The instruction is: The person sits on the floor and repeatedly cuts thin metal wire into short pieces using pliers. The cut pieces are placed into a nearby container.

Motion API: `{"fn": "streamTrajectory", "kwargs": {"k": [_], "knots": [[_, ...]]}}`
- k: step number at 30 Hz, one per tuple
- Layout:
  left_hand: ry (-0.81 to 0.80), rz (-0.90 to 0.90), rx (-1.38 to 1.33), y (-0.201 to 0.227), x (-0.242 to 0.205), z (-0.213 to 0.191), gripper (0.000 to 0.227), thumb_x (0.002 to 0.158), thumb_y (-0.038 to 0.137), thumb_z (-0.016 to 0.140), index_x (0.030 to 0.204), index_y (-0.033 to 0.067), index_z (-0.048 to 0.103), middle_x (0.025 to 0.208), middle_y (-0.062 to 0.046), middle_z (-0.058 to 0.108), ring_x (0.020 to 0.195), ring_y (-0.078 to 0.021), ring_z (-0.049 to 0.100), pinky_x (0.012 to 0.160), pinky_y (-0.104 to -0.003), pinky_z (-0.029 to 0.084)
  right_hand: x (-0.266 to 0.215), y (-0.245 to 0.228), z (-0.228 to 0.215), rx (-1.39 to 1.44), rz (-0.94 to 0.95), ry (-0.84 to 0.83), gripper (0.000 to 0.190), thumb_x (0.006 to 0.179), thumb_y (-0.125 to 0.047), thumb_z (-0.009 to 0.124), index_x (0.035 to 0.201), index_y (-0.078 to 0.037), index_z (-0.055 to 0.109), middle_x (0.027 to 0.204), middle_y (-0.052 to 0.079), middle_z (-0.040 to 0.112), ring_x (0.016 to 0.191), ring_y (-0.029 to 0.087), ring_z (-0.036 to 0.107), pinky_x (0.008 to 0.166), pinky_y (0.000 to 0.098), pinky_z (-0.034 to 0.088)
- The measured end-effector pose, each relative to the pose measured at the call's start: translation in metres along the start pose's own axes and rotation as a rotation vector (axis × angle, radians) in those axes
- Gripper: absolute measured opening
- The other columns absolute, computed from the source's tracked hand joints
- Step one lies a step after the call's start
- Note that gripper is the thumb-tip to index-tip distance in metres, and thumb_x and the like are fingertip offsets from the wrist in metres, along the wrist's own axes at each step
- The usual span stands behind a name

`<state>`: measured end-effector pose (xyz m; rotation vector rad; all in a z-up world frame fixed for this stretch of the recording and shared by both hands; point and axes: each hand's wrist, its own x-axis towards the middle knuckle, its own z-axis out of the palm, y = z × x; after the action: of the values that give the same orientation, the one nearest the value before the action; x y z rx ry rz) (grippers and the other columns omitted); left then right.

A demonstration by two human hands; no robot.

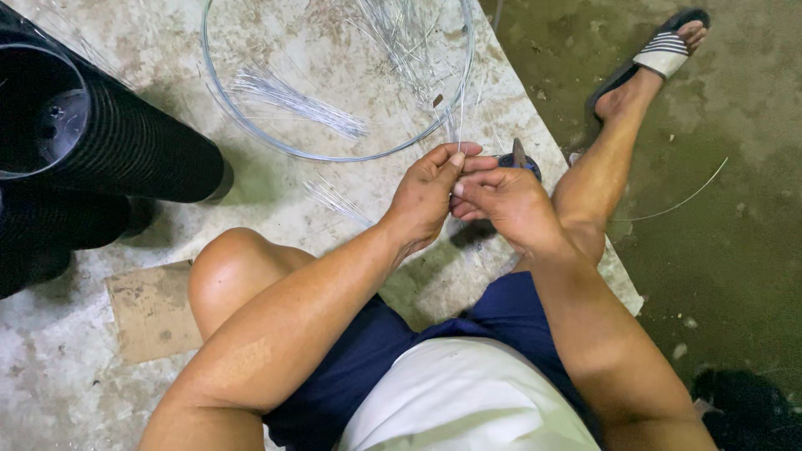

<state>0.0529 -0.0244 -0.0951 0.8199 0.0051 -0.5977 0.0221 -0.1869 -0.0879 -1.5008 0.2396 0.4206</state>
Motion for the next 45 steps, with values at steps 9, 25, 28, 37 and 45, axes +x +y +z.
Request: {"fn": "streamTrajectory", "kwargs": {"k": [9, 25, 28, 37, 45], "knots": [[-0.066, -0.024, -0.084, 0.003, -0.002, 0.000, 0.034, 0.112, 0.017, 0.041, 0.139, -0.0023, 0.051, 0.123, -0.019, 0.068, 0.101, -0.0215, 0.069, 0.079, -0.031, 0.059, 0.001, 0.000, -0.001, 0.073, 0.016, 0.003, 0.015, 0.097, -0.014, 0.069, 0.096, 0.000, 0.072, 0.085, 0.008, 0.074, 0.073, 0.015, 0.072, 0.069, 0.0271, 0.059], [-0.104, -0.072, -0.103, -0.001, -0.007, -0.004, 0.038, 0.112, 0.017, 0.042, 0.144, -0.0007, 0.050, 0.119, -0.016, 0.070, 0.092, -0.0158, 0.067, 0.072, -0.026, 0.055, -0.006, 0.009, -0.002, 0.128, -0.012, 0.006, 0.013, 0.098, -0.014, 0.070, 0.098, -0.001, 0.071, 0.083, 0.005, 0.071, 0.072, 0.014, 0.070, 0.068, 0.0269, 0.058], [-0.070, -0.025, -0.024, -0.005, -0.007, -0.002, 0.037, 0.111, 0.015, 0.044, 0.142, -0.0026, 0.053, 0.113, -0.013, 0.072, 0.090, -0.0147, 0.068, 0.071, -0.026, 0.055, -0.004, 0.013, 0.000, 0.047, -0.060, 0.022, 0.012, 0.097, -0.012, 0.069, 0.097, -0.001, 0.071, 0.084, 0.005, 0.071, 0.072, 0.014, 0.069, 0.068, 0.0268, 0.057], [0.323, 0.350, 0.475, 0.009, -0.003, 0.009, 0.033, 0.107, 0.017, 0.054, 0.136, 0.0033, 0.065, 0.085, -0.002, 0.062, 0.071, -0.0080, 0.062, 0.068, -0.024, 0.059, -0.019, 0.054, 0.037, -0.122, -0.106, 0.025, 0.015, 0.094, -0.003, 0.061, 0.092, 0.005, 0.073, 0.080, 0.009, 0.074, 0.073, 0.014, 0.072, 0.070, 0.0287, 0.059], [0.531, 0.555, 0.703, 0.038, -0.003, 0.016, 0.033, 0.109, 0.021, 0.054, 0.132, 0.0047, 0.069, 0.080, -0.002, 0.065, 0.070, -0.0094, 0.054, 0.065, -0.027, 0.049, -0.041, 0.083, 0.069, -0.131, -0.137, 0.010, 0.015, 0.095, -0.006, 0.066, 0.095, 0.005, 0.076, 0.078, 0.007, 0.075, 0.071, 0.011, 0.070, 0.068, 0.0266, 0.057]]}}
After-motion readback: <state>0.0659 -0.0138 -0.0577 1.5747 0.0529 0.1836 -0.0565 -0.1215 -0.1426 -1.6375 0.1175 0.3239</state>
